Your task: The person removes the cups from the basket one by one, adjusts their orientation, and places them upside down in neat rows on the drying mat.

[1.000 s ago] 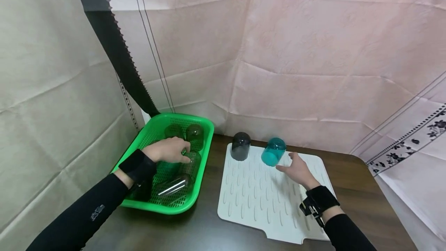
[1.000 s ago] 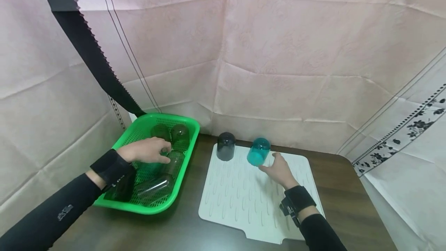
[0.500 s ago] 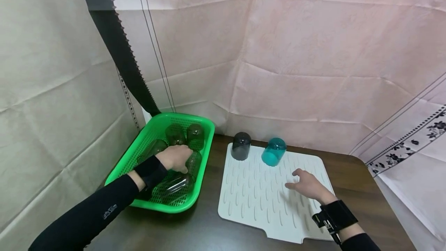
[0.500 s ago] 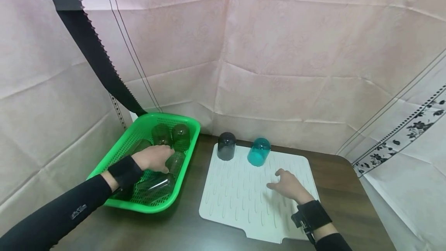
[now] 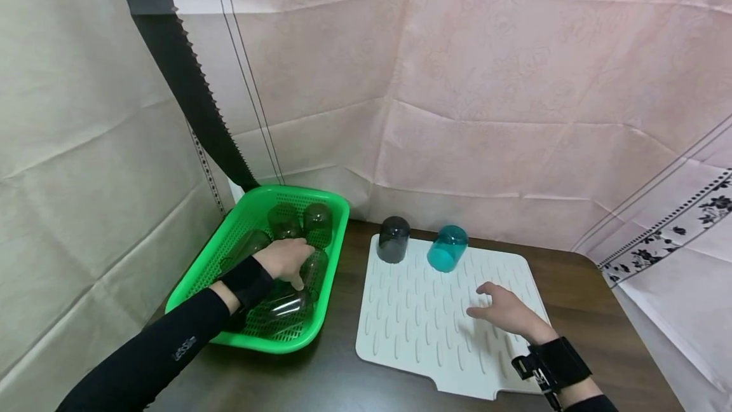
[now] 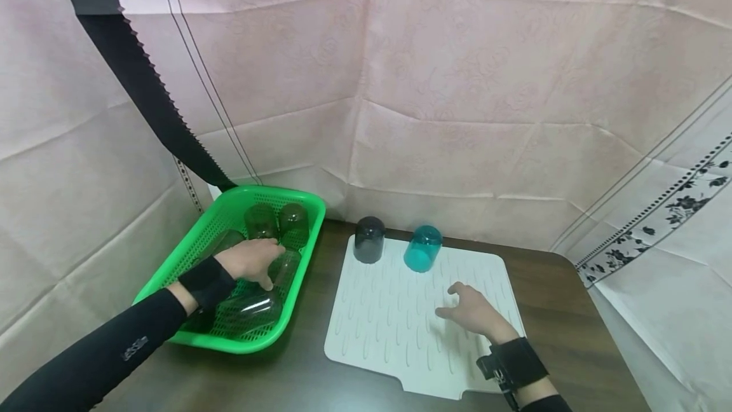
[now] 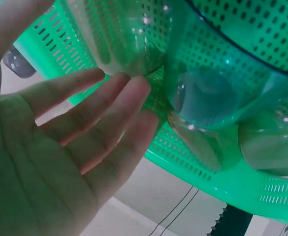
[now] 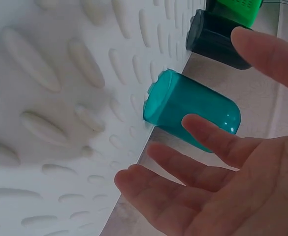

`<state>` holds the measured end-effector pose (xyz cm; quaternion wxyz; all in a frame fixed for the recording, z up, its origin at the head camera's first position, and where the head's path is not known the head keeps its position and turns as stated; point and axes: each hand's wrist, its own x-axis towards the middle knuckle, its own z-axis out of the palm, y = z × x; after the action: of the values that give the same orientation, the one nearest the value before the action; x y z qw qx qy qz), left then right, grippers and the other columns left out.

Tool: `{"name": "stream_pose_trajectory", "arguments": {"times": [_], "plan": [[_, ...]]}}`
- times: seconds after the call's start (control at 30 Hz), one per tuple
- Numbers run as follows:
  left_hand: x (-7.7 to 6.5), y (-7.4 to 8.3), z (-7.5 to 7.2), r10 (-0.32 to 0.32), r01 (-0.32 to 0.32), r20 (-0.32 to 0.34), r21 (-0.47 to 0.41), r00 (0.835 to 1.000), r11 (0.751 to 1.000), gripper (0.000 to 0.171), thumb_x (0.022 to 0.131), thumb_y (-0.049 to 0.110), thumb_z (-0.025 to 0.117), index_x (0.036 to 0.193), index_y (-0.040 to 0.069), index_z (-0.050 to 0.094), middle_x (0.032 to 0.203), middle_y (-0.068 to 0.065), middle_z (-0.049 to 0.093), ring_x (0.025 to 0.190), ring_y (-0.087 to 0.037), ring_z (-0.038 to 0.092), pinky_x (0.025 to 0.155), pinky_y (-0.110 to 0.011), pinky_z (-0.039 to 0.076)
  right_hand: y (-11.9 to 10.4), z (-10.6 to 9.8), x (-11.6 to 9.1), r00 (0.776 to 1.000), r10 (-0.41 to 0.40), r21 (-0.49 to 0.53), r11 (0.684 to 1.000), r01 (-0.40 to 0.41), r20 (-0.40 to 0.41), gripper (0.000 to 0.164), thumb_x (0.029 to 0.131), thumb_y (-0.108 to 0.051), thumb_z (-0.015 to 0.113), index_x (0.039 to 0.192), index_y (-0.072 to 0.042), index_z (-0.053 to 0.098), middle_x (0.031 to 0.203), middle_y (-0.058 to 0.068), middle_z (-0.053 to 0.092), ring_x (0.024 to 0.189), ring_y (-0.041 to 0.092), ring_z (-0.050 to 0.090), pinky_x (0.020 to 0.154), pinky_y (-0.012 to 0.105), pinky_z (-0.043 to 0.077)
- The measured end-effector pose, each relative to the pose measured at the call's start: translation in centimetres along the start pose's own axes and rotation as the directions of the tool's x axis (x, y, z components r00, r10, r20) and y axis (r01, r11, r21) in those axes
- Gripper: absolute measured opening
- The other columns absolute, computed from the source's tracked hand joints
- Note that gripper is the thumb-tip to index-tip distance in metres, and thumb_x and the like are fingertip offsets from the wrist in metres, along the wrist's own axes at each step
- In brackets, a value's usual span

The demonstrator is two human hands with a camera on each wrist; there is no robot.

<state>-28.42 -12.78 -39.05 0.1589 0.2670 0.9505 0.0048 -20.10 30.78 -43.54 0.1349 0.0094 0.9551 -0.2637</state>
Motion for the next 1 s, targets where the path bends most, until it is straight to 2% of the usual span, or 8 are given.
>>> {"name": "stream_pose_trajectory", "arguments": {"times": [0.23, 0.37, 0.43, 0.57, 0.63, 0.73, 0.87, 1.0], "plan": [[0.2, -0.3, 0.8, 0.035, -0.033, -0.022, 0.109, 0.999, 0.994, 0.077, 0.072, 0.025, 0.084, 0.134, 0.000, 0.047, 0.125, -0.023, 0.048, 0.113, -0.039, 0.050, 0.089, -0.046, 0.044, -0.2, 0.0, -0.1, 1.000, -0.001, 0.006, 1.000, 0.001, 0.005, 0.074, 0.082, -0.048, 0.068, 0.127, 0.008, 0.050, 0.127, 0.029, 0.049, 0.117, 0.047, 0.045, 0.083, 0.056, 0.045], [0.4, -0.5, 0.9, 0.082, -0.074, -0.074, 0.104, 0.994, 0.992, 0.063, 0.078, 0.021, 0.079, 0.130, -0.001, 0.051, 0.125, -0.024, 0.050, 0.110, -0.037, 0.053, 0.086, -0.044, 0.046, -0.2, 0.0, 0.0, 1.000, 0.006, 0.010, 1.000, -0.006, 0.007, 0.073, 0.083, -0.048, 0.067, 0.127, 0.007, 0.050, 0.128, 0.028, 0.050, 0.118, 0.047, 0.045, 0.084, 0.056, 0.045], [0.5, -0.6, 0.8, 0.120, -0.105, -0.131, 0.115, 0.984, 0.988, 0.050, 0.082, 0.015, 0.076, 0.125, -0.001, 0.055, 0.120, -0.023, 0.054, 0.104, -0.035, 0.056, 0.081, -0.042, 0.048, -0.3, 0.0, 0.0, 1.000, 0.005, 0.011, 1.000, -0.005, 0.004, 0.071, 0.083, -0.047, 0.067, 0.127, 0.007, 0.050, 0.128, 0.028, 0.050, 0.118, 0.047, 0.045, 0.084, 0.056, 0.045], [0.8, -0.6, 0.8, 0.180, -0.147, -0.258, 0.140, 0.949, 0.979, 0.028, 0.084, 0.000, 0.068, 0.111, -0.001, 0.063, 0.102, -0.019, 0.060, 0.087, -0.031, 0.059, 0.067, -0.036, 0.049, -0.3, 0.1, 0.0, 1.000, 0.004, 0.012, 1.000, -0.004, -0.002, 0.071, 0.083, -0.047, 0.067, 0.127, 0.007, 0.050, 0.128, 0.027, 0.050, 0.119, 0.046, 0.044, 0.085, 0.055, 0.044], [1.0, -0.6, 0.8, 0.181, -0.144, -0.290, 0.143, 0.940, 0.979, 0.025, 0.086, -0.004, 0.064, 0.110, 0.000, 0.064, 0.100, -0.018, 0.061, 0.085, -0.030, 0.059, 0.064, -0.033, 0.048, -0.3, 0.1, 0.1, 1.000, 0.001, 0.019, 1.000, -0.001, -0.005, 0.071, 0.083, -0.047, 0.067, 0.127, 0.007, 0.050, 0.129, 0.027, 0.049, 0.120, 0.046, 0.043, 0.086, 0.055, 0.044], [1.1, -0.8, 0.7, 0.162, -0.126, -0.302, 0.135, 0.939, 0.983, 0.026, 0.087, -0.007, 0.060, 0.111, 0.000, 0.064, 0.101, -0.018, 0.061, 0.086, -0.030, 0.060, 0.062, -0.031, 0.047, -0.4, 0.2, 0.1, 1.000, -0.003, 0.028, 1.000, 0.003, -0.003, 0.070, 0.084, -0.047, 0.067, 0.127, 0.006, 0.050, 0.130, 0.027, 0.049, 0.121, 0.046, 0.042, 0.087, 0.055, 0.043], [1.2, -1.0, 0.4, 0.131, -0.096, -0.319, 0.123, 0.939, 0.988, 0.029, 0.086, -0.010, 0.061, 0.113, 0.000, 0.064, 0.103, -0.019, 0.061, 0.086, -0.030, 0.061, 0.061, -0.030, 0.048, -0.5, 0.3, 0.1, 1.000, -0.011, 0.031, 0.999, 0.011, 0.002, 0.068, 0.085, -0.045, 0.066, 0.126, 0.006, 0.050, 0.129, 0.027, 0.049, 0.121, 0.046, 0.043, 0.087, 0.055, 0.044], [1.4, -1.3, 0.3, 0.131, -0.092, -0.354, 0.124, 0.926, 0.988, 0.030, 0.085, -0.010, 0.062, 0.113, 0.001, 0.065, 0.102, -0.018, 0.062, 0.084, -0.030, 0.061, 0.059, -0.029, 0.048, -0.7, 0.3, 0.0, 1.000, -0.005, 0.027, 1.000, 0.005, -0.001, 0.067, 0.085, -0.045, 0.066, 0.126, 0.006, 0.051, 0.129, 0.026, 0.050, 0.120, 0.044, 0.044, 0.086, 0.054, 0.044]]}}
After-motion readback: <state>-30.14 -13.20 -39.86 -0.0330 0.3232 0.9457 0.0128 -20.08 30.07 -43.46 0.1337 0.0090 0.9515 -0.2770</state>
